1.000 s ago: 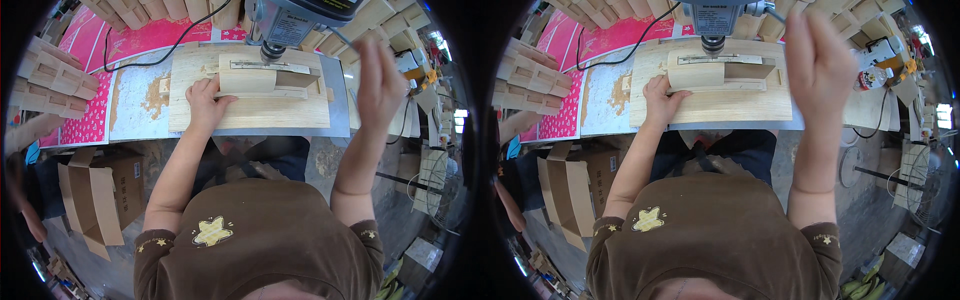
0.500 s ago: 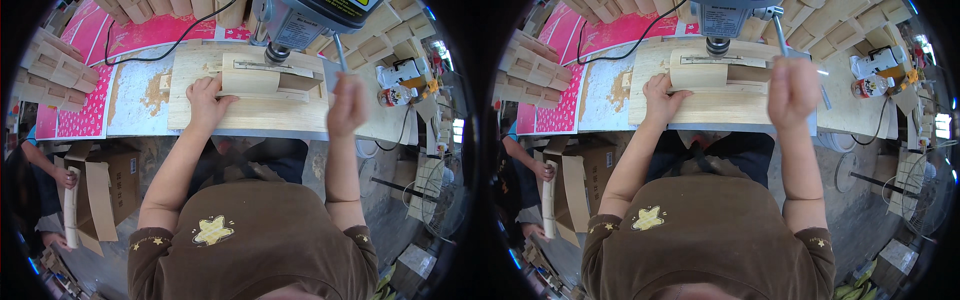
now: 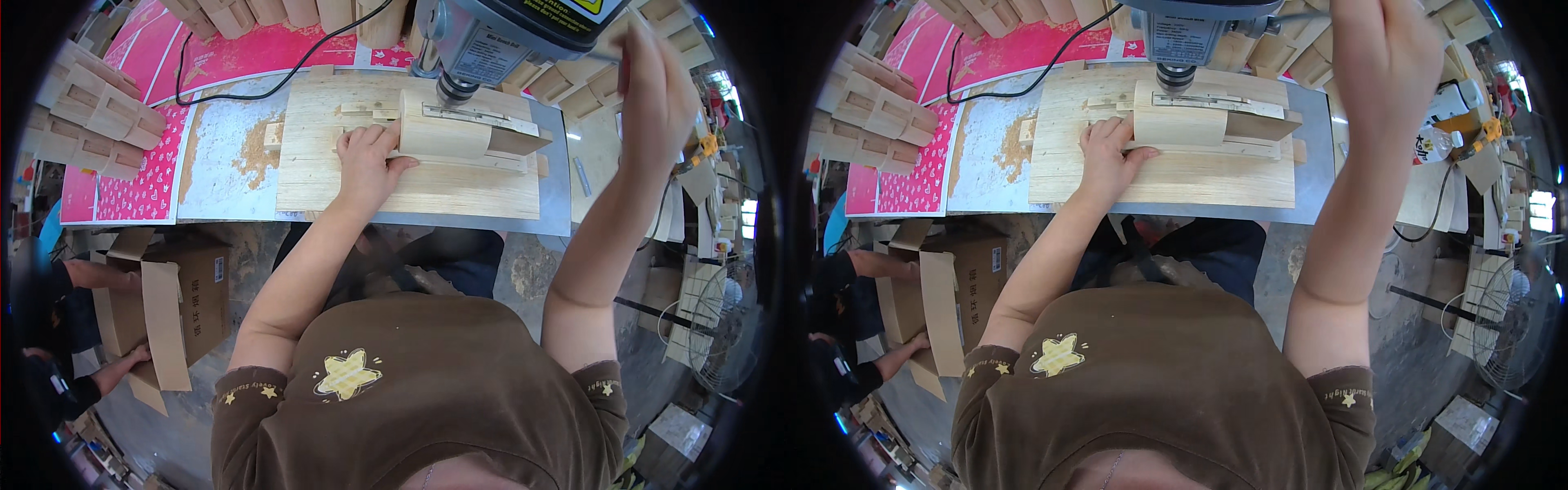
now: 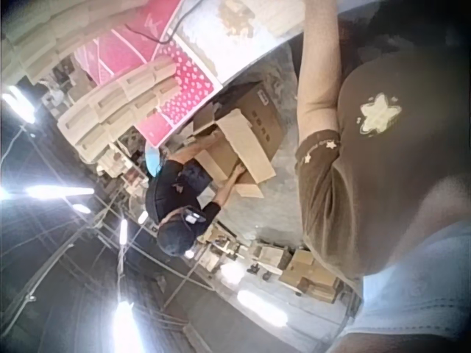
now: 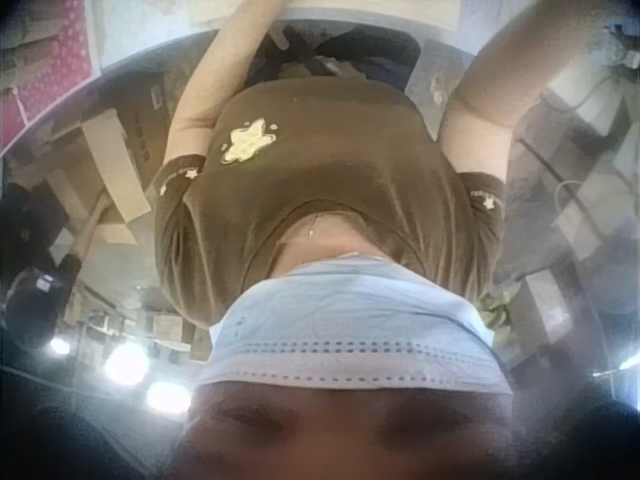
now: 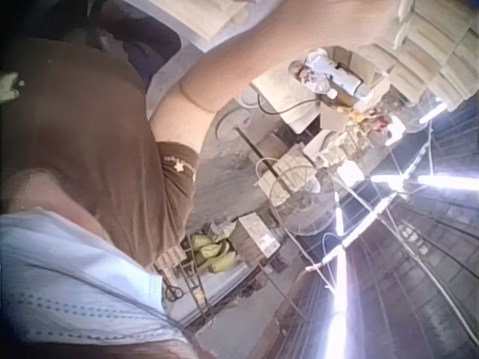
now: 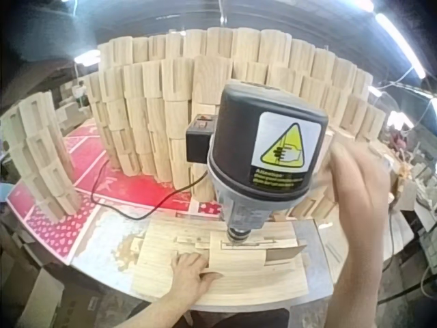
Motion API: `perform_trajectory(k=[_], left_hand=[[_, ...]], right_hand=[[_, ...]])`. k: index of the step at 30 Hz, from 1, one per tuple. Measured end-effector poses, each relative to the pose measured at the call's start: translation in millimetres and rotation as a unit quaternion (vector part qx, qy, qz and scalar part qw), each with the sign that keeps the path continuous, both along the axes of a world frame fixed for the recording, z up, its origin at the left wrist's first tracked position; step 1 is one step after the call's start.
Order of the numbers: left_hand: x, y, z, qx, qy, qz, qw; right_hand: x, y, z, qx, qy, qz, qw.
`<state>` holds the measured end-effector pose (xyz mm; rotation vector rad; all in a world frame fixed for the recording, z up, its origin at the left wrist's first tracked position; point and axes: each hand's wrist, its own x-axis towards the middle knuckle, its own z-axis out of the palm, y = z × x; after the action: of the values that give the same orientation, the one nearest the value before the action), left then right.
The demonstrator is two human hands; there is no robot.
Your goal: Using a drill press to drill holes into cylindrical wood blocks.
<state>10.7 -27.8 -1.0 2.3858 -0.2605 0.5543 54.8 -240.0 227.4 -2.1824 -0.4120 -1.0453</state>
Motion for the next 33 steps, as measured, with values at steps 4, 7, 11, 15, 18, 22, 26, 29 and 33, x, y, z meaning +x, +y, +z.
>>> perform_trajectory(k=[4,7,11,15,18,22,26,29,33], left_hand=[[0,-1,0,0.001,0.001,0.000,1.000],[-1,-1,3,0.004,0.009,0.002,1.000],[0,-3,3,-0.003,0.008,-0.006,1.000],[2,-3,0,0.004,-0.001,0.005,1.000],[-2,2,-1,0.004,0.006,0.014,1.000],[4,-1,6,-0.043,0.037,-0.009,0.998],[10,-5,13,-0.089,0.086,-0.014,0.992],[9,8,5,-0.108,0.060,-0.020,0.992],[13,5,15,-0.097,0.031,-0.050,0.994]], right_hand=[[-52,3,-75,0.060,0.047,0.051,0.996],[-42,10,-133,0.083,-0.009,0.071,0.994],[-16,7,-160,0.056,-0.115,0.119,0.985],[-28,-2,-136,0.017,-0.104,0.094,0.990],[-14,2,-65,0.088,-0.101,0.087,0.987],[58,-6,9,0.051,0.017,0.000,0.999],[89,-4,-4,0.015,-0.076,0.056,0.995],[48,1,-39,0.055,-0.018,0.047,0.997],[8,-39,-134,-0.240,0.108,0.069,0.962]])
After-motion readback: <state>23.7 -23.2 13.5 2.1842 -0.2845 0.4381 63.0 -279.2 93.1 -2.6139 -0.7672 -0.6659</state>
